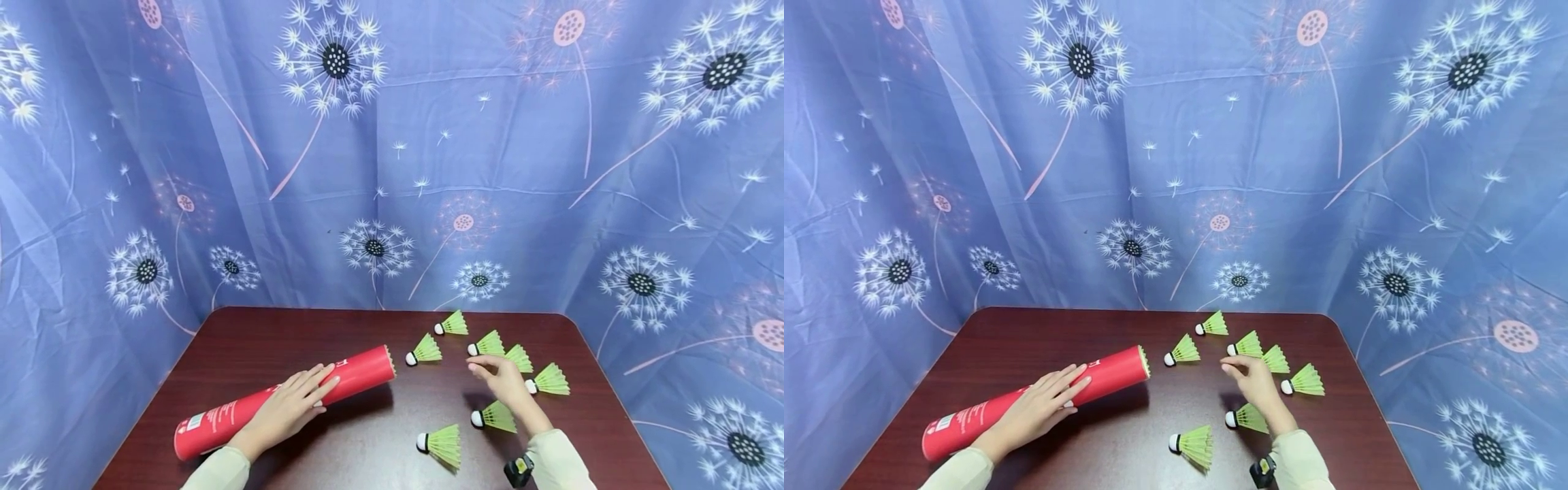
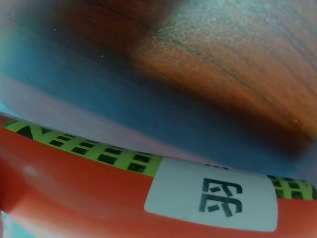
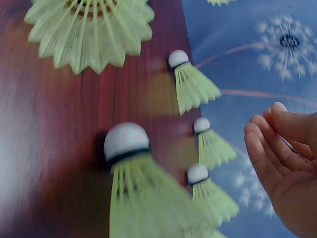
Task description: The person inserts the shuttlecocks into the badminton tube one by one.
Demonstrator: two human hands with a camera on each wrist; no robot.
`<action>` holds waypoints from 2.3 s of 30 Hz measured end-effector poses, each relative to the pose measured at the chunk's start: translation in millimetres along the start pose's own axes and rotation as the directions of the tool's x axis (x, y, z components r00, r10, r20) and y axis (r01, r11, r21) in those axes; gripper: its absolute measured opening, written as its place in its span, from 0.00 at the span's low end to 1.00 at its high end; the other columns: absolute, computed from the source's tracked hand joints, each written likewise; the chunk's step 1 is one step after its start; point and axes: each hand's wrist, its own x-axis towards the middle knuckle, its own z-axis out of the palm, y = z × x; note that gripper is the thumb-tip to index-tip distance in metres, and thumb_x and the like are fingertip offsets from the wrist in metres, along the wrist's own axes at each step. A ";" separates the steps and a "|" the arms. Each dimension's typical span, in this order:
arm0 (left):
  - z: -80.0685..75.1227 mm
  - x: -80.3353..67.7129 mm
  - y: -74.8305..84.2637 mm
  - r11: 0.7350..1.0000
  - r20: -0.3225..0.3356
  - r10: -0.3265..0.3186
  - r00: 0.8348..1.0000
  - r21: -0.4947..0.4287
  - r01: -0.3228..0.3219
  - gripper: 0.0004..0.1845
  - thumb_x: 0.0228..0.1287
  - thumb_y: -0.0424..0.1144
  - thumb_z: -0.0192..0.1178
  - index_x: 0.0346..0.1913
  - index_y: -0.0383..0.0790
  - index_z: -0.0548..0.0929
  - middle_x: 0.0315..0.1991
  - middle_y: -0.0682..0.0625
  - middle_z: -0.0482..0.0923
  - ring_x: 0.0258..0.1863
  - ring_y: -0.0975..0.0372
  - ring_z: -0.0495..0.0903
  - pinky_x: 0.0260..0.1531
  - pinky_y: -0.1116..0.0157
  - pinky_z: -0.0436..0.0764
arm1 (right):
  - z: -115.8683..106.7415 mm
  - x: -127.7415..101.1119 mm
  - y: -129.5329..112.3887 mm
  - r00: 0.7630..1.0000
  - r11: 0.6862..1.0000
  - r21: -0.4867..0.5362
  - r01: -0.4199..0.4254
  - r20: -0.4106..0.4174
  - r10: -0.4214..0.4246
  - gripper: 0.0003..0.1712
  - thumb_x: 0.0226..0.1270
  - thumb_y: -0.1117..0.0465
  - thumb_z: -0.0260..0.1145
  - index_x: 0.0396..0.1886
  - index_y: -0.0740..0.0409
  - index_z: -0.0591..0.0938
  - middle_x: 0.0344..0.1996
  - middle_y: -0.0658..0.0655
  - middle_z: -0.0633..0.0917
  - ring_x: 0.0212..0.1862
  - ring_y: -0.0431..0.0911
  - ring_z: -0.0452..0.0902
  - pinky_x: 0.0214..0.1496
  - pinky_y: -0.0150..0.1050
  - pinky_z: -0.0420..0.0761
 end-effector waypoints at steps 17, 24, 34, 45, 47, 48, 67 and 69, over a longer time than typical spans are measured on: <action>1.6 -3.5 -1.6 1.000 -0.036 0.007 0.999 0.009 -0.006 0.27 0.76 0.52 0.42 0.69 0.42 0.70 0.68 0.42 0.65 0.62 0.46 0.71 0.71 0.66 0.47 | -41.2 -49.4 44.6 0.980 0.984 -0.101 -0.146 -0.148 0.130 0.13 0.61 0.61 0.70 0.41 0.65 0.86 0.36 0.61 0.87 0.34 0.33 0.79 0.36 0.31 0.79; 1.2 -3.9 -1.3 1.000 -0.047 0.008 0.999 0.019 -0.007 0.27 0.76 0.52 0.40 0.69 0.42 0.70 0.68 0.42 0.66 0.62 0.46 0.71 0.72 0.67 0.45 | -40.3 -60.9 52.1 0.971 0.976 -0.057 -0.211 -0.131 0.202 0.18 0.59 0.58 0.72 0.43 0.67 0.85 0.33 0.59 0.88 0.32 0.33 0.79 0.35 0.31 0.79; -0.4 -4.9 0.2 1.000 -0.068 0.012 0.998 0.007 -0.012 0.27 0.76 0.52 0.40 0.68 0.41 0.71 0.68 0.41 0.67 0.63 0.48 0.70 0.71 0.66 0.47 | -28.9 -68.4 50.2 0.978 0.983 -0.035 -0.181 -0.110 0.177 0.11 0.57 0.62 0.72 0.37 0.65 0.86 0.29 0.56 0.88 0.29 0.34 0.79 0.33 0.30 0.79; -1.1 -6.6 -0.4 1.000 -0.074 0.016 0.997 0.021 -0.014 0.27 0.76 0.53 0.40 0.68 0.42 0.71 0.68 0.42 0.67 0.63 0.48 0.70 0.70 0.65 0.52 | -29.3 -71.9 50.1 0.986 0.989 -0.007 -0.147 -0.081 0.146 0.07 0.55 0.69 0.71 0.34 0.69 0.85 0.27 0.58 0.87 0.26 0.33 0.77 0.29 0.29 0.78; -1.2 -6.3 -0.3 1.000 -0.079 0.023 0.997 0.022 -0.021 0.27 0.76 0.53 0.40 0.68 0.41 0.71 0.67 0.41 0.67 0.63 0.49 0.70 0.71 0.66 0.48 | -29.7 -72.1 50.3 0.983 0.986 0.000 -0.167 -0.073 0.166 0.06 0.55 0.70 0.71 0.33 0.69 0.85 0.27 0.59 0.87 0.25 0.33 0.78 0.29 0.29 0.78; -1.2 -6.0 -0.3 1.000 -0.080 0.026 0.996 0.019 -0.024 0.27 0.76 0.52 0.40 0.68 0.41 0.71 0.67 0.41 0.67 0.64 0.49 0.70 0.72 0.67 0.46 | -29.6 -71.9 50.6 0.981 0.984 0.009 -0.178 -0.072 0.178 0.06 0.55 0.70 0.71 0.33 0.69 0.85 0.27 0.58 0.87 0.25 0.33 0.78 0.29 0.29 0.79; -3.3 -7.3 0.0 1.000 -0.037 0.001 0.999 0.006 0.000 0.27 0.74 0.51 0.47 0.69 0.42 0.69 0.69 0.42 0.65 0.63 0.47 0.69 0.70 0.65 0.51 | -31.0 -64.6 49.8 0.983 0.989 -0.048 -0.137 -0.128 0.129 0.03 0.52 0.68 0.74 0.28 0.60 0.88 0.25 0.52 0.87 0.21 0.32 0.74 0.27 0.30 0.76; -3.2 -7.4 -0.1 1.000 -0.028 -0.005 1.000 0.004 0.005 0.27 0.74 0.52 0.46 0.70 0.43 0.69 0.69 0.42 0.65 0.63 0.47 0.70 0.72 0.67 0.46 | -30.7 -61.8 48.0 0.985 0.991 -0.058 -0.120 -0.134 0.112 0.03 0.52 0.67 0.74 0.28 0.59 0.88 0.24 0.52 0.87 0.22 0.31 0.73 0.27 0.30 0.75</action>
